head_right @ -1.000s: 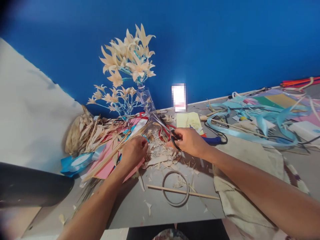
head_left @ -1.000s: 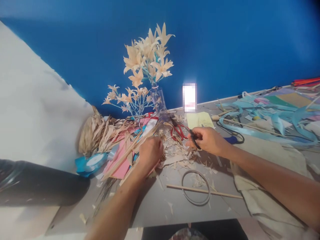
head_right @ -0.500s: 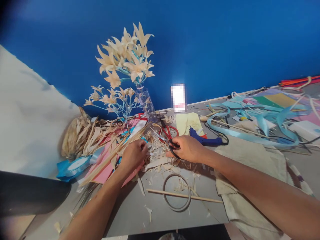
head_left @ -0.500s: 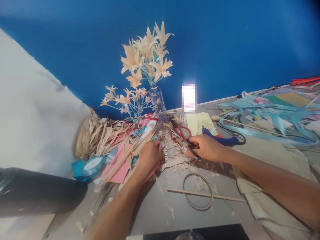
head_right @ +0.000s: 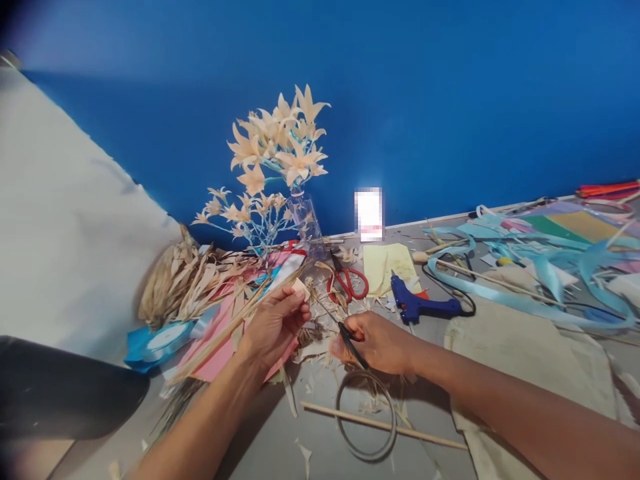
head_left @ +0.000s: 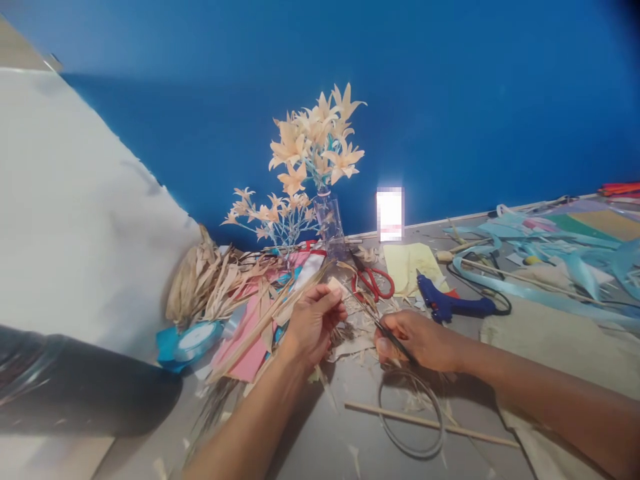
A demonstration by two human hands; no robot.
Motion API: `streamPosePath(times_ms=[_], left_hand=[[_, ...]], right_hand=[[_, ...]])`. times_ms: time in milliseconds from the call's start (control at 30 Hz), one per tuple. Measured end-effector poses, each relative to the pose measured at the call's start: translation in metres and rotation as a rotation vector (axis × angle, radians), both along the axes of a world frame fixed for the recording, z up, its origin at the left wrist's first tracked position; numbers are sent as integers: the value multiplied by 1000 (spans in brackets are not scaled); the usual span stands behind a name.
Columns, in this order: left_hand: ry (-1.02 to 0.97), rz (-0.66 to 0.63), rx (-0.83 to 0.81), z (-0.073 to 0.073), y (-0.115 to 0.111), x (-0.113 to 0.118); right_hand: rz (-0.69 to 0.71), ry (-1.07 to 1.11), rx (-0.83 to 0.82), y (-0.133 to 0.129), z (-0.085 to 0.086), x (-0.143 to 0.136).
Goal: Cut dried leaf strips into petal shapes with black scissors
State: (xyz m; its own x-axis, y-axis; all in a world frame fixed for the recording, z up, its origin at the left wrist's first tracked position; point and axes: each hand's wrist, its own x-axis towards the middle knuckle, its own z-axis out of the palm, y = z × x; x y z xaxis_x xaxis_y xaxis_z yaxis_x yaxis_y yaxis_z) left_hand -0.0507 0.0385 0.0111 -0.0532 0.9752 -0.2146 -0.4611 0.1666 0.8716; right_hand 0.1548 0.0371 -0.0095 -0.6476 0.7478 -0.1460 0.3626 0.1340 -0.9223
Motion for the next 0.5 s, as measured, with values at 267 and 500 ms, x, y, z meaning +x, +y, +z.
streamPosePath(times_ms=[267, 500], left_hand=[[131, -45, 11, 1, -10, 8], [189, -40, 36, 4, -11, 11]], right_hand=[[48, 14, -111, -2, 1, 1], [41, -63, -107, -3, 9, 1]])
